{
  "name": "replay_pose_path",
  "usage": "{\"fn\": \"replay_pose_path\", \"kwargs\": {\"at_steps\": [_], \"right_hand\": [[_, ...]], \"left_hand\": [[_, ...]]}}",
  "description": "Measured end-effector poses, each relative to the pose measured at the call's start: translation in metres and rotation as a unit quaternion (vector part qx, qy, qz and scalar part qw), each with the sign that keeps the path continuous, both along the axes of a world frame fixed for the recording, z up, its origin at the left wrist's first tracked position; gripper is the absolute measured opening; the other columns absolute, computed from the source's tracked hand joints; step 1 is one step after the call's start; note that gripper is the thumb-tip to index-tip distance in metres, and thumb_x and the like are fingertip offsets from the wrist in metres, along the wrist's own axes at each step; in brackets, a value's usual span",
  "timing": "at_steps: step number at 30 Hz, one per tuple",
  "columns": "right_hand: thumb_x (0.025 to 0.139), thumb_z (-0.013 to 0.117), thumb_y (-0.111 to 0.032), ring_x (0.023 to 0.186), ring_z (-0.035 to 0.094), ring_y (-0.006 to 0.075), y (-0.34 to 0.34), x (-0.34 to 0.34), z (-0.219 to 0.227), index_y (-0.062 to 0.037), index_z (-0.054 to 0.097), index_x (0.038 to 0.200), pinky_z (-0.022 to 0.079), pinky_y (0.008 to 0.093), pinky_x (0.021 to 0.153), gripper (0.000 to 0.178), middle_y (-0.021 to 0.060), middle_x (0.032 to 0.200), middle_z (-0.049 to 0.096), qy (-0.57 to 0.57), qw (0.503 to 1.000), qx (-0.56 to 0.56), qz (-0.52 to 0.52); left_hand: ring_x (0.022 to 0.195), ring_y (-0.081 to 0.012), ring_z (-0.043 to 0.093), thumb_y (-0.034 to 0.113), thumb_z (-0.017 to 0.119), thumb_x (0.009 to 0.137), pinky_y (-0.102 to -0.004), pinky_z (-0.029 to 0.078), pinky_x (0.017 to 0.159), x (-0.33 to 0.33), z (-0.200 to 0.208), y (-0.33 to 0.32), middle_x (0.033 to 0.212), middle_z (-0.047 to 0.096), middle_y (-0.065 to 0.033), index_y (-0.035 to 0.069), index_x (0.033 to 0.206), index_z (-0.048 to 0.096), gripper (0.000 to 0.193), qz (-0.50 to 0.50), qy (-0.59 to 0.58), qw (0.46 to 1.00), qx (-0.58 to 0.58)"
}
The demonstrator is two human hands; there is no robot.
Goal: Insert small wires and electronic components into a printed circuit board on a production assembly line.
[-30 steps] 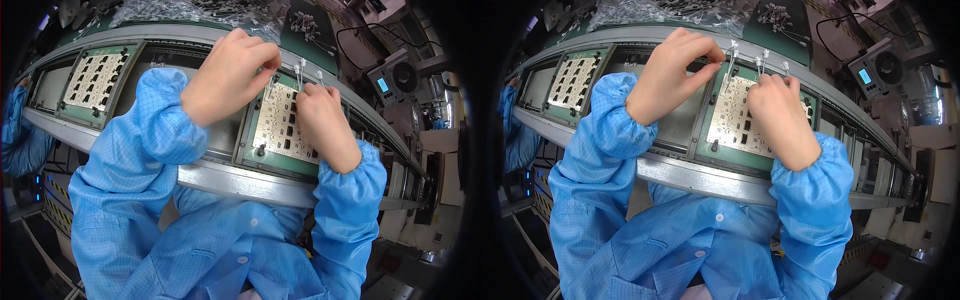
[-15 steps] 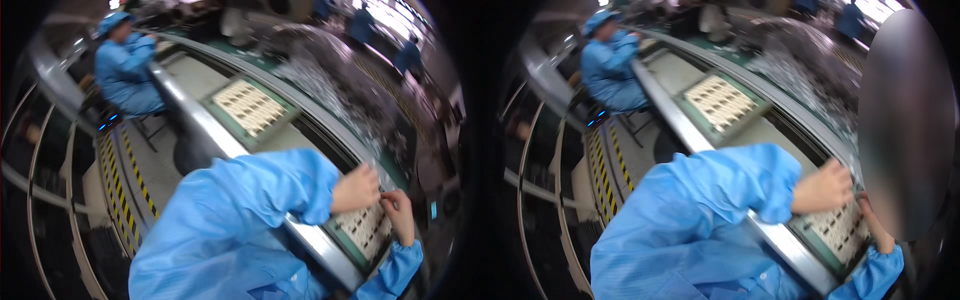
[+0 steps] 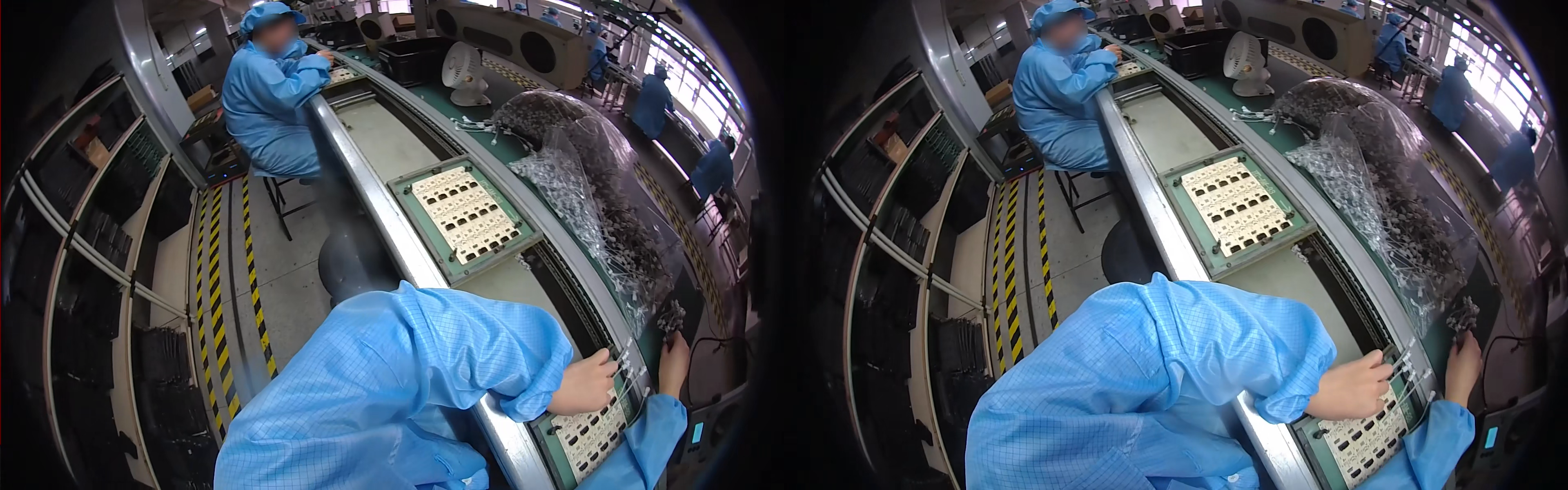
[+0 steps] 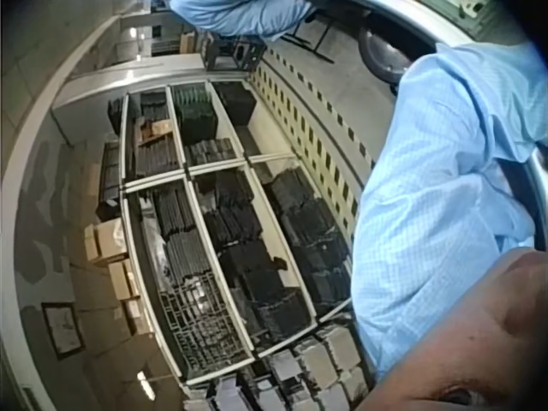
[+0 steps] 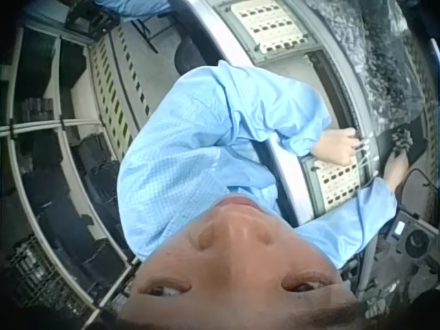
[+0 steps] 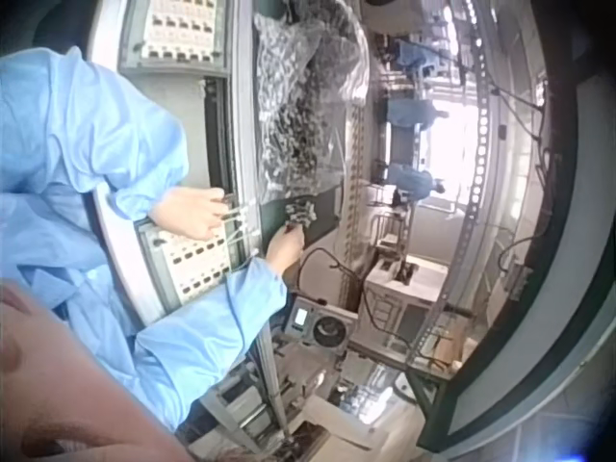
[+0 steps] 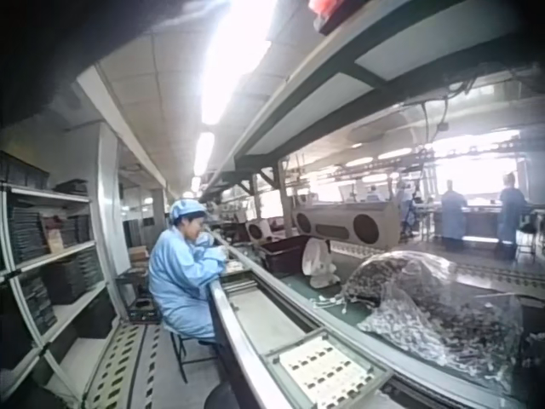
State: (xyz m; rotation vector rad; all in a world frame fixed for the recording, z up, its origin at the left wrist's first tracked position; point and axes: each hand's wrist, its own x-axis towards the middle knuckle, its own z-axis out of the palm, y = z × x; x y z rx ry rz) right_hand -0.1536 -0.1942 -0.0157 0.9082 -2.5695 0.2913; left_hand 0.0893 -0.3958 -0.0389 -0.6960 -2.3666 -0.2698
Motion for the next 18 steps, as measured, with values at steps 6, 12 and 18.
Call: {"fn": "replay_pose_path", "kwargs": {"at_steps": [6,12,18], "right_hand": [[0.086,0.058,0.001,0.092,0.063,0.0426,0.009,-0.009,0.018,0.0047,0.060,0.100,0.049,0.0463,0.079,0.014,0.0240,0.094,0.066,-0.038,0.999,-0.035,0.009],[0.082,0.061,0.003,0.091,0.062,0.0440,0.015,-0.004,0.021,0.0048,0.060,0.097,0.050,0.0448,0.079,0.016,0.0240,0.093,0.066,-0.033,0.999,-0.023,0.012],[0.079,0.057,0.007,0.082,0.061,0.0432,0.040,0.022,0.049,0.0036,0.060,0.095,0.048,0.0459,0.073,0.016,0.0235,0.084,0.063,0.032,0.999,-0.042,-0.013]], "left_hand": [[0.093,-0.0260,0.051,0.025,0.063,0.070,-0.0458,0.036,0.085,-0.015,-0.010,0.006,0.075,0.059,-0.0023,0.013,0.066,0.065,0.013,-0.030,0.099,0.995,0.000],[0.096,-0.0289,0.051,0.025,0.067,0.065,-0.0496,0.035,0.087,-0.036,-0.017,0.007,0.078,0.060,-0.0054,0.013,0.067,0.066,0.012,-0.113,0.135,0.984,0.018],[0.095,-0.0294,0.050,0.021,0.071,0.061,-0.0494,0.036,0.086,-0.036,0.001,0.007,0.079,0.058,-0.0053,0.011,0.067,0.060,0.015,-0.147,0.213,0.964,0.057]]}}
